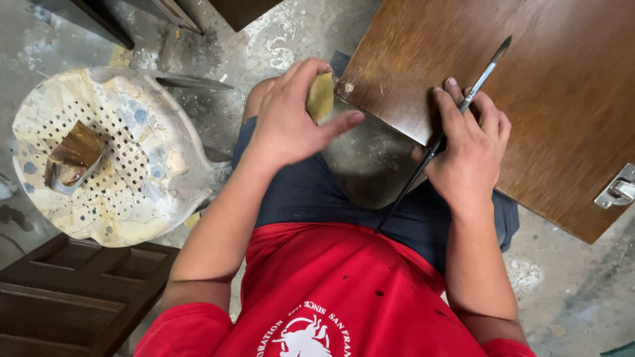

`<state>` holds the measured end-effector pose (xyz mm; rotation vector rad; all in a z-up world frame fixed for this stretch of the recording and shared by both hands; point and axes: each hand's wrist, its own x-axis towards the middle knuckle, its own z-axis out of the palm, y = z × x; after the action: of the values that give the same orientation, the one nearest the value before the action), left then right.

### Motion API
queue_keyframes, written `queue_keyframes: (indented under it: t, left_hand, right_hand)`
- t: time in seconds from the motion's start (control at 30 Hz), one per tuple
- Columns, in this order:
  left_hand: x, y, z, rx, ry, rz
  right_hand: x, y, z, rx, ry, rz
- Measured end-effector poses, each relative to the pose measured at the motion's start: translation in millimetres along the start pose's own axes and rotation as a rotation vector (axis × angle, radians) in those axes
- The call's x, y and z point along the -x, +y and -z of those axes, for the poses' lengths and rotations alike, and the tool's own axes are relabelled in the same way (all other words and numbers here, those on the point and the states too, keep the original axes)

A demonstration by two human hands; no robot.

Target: The person applies a brown finish to a wooden cabinet door using a paintbrush and a makeshift paper palette. They also use a sanding block to smooth the edges of the door before continuing to paint.

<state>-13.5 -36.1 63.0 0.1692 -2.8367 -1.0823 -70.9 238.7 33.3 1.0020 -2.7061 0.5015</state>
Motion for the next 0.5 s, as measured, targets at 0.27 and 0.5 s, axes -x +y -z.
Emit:
queue_keyframes:
  t: [0.27,0.5]
  left_hand:
    - [-10,-10,4,0.129,-0.121,0.028]
    - [-46,-39,-1,-0.538,-0.180,-0.488]
  right_hand:
    - [2,3,-1,-0.011,0.028,0.014]
    - [3,3,1,-0.021,0.048,0.034]
